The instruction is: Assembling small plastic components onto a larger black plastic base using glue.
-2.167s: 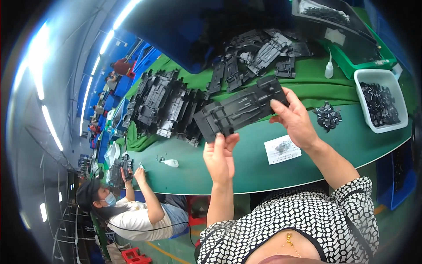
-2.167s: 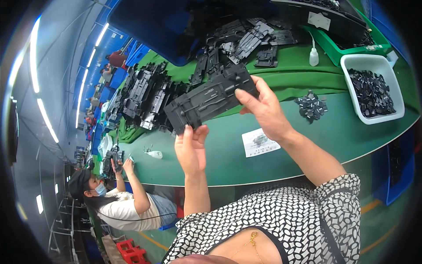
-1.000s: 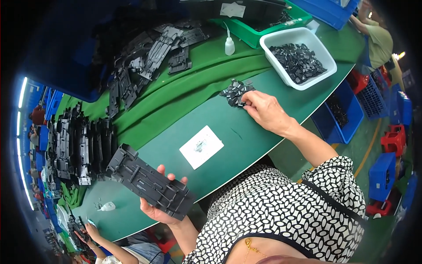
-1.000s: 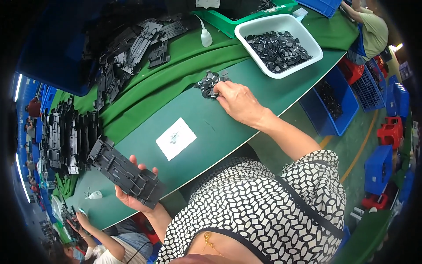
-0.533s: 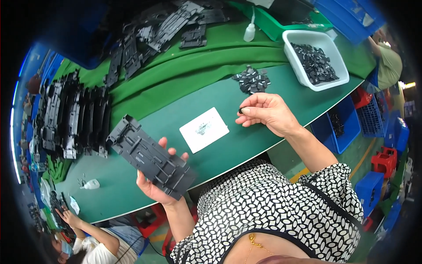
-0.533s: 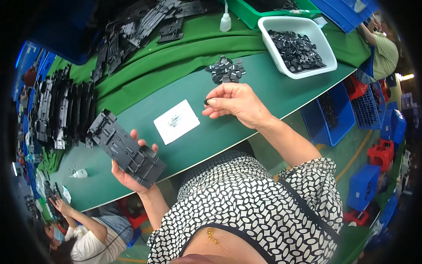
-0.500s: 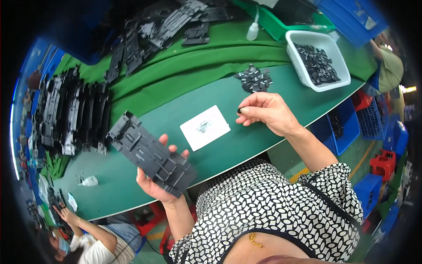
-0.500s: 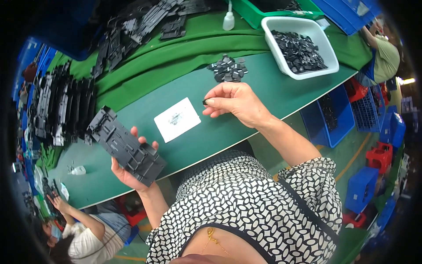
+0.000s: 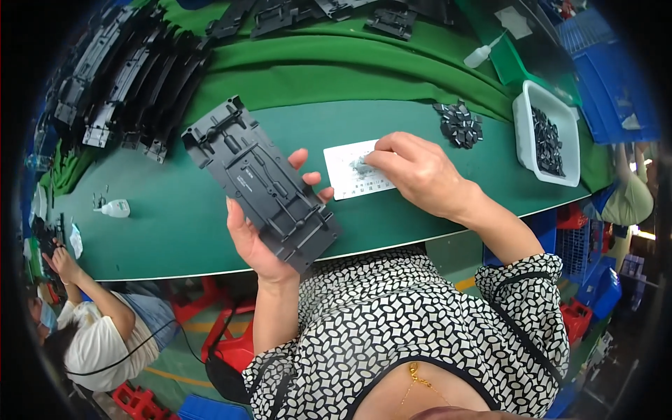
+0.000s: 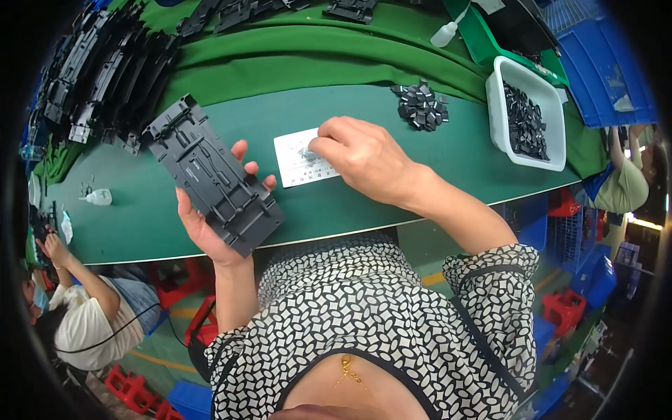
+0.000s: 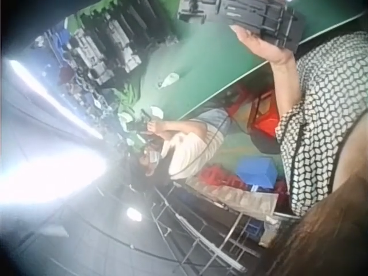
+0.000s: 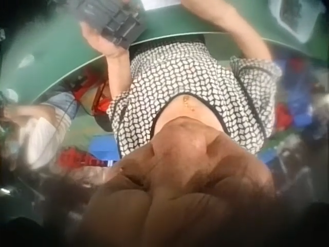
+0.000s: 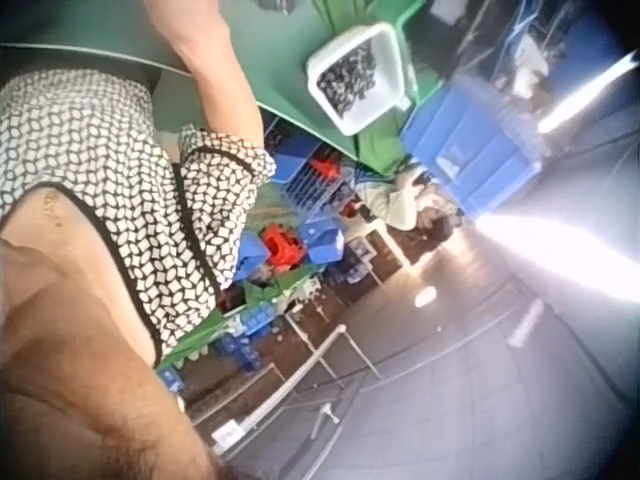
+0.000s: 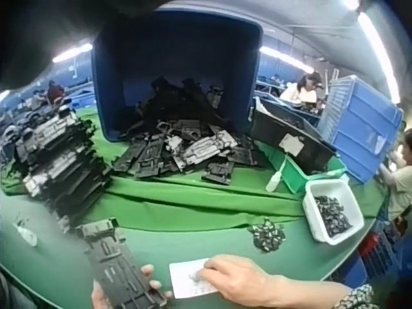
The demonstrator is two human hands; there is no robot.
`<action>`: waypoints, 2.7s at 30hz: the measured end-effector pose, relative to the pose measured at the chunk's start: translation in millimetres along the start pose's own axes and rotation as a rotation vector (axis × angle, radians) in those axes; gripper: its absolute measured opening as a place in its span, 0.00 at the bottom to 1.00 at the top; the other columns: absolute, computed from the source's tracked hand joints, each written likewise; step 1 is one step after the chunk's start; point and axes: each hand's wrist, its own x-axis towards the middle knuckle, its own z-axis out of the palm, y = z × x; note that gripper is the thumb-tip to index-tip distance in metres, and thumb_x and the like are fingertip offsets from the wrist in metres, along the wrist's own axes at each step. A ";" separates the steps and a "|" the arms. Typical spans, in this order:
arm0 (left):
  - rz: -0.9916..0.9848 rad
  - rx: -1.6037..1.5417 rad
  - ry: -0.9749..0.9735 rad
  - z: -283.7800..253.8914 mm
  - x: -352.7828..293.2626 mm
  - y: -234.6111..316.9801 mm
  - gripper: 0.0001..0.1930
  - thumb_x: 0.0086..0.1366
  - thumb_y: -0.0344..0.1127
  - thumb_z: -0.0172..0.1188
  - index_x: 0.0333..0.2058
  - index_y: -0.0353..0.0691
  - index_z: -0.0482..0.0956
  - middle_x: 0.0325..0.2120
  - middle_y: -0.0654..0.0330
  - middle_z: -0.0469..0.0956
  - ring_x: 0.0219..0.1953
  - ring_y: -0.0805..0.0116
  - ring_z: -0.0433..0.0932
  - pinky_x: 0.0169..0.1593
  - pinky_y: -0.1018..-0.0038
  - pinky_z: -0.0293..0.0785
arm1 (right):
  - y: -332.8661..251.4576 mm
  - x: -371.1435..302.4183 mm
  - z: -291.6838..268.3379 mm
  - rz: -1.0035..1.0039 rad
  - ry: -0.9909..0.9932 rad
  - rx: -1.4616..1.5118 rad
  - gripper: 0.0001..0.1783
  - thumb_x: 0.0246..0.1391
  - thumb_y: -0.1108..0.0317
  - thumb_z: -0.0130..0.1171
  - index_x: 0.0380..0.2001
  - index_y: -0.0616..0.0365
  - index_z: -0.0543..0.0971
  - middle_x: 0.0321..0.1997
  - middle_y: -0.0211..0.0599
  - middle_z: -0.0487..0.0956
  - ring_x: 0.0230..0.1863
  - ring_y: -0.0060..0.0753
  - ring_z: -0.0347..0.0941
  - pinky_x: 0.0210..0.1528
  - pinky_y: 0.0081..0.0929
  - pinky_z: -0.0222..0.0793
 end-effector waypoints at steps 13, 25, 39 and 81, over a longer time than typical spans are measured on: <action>-0.011 -0.055 0.039 -1.7 -2.4 -2.5 0.36 0.66 0.61 0.35 0.61 0.37 0.56 0.56 0.39 0.62 0.49 0.51 0.73 0.50 0.52 0.72 | 3.3 -2.5 -9.1 -0.043 -0.124 -0.094 0.12 0.39 0.78 0.57 0.32 0.63 0.74 0.33 0.39 0.71 0.35 0.41 0.71 0.38 0.34 0.69; -0.013 -0.038 0.037 -4.1 -2.9 -2.3 0.34 0.67 0.60 0.33 0.60 0.36 0.57 0.55 0.39 0.63 0.48 0.51 0.73 0.50 0.53 0.72 | -1.0 0.7 -13.6 -0.031 -0.257 -0.053 0.12 0.41 0.78 0.55 0.34 0.63 0.74 0.34 0.40 0.71 0.37 0.40 0.70 0.41 0.35 0.67; -0.031 -0.033 -0.003 -8.8 -3.3 -2.6 0.36 0.67 0.60 0.35 0.62 0.37 0.55 0.58 0.38 0.59 0.50 0.51 0.72 0.52 0.48 0.69 | -1.8 11.0 -15.8 -0.049 -0.308 -0.050 0.12 0.42 0.79 0.56 0.34 0.62 0.75 0.34 0.38 0.72 0.36 0.39 0.69 0.39 0.33 0.66; -0.027 -0.027 0.015 -11.5 -6.3 -1.8 0.35 0.67 0.60 0.34 0.62 0.37 0.54 0.57 0.39 0.60 0.50 0.51 0.72 0.52 0.48 0.70 | 10.3 13.7 -21.0 -0.065 -0.325 -0.034 0.08 0.43 0.76 0.57 0.31 0.58 0.77 0.32 0.33 0.71 0.36 0.34 0.68 0.38 0.29 0.61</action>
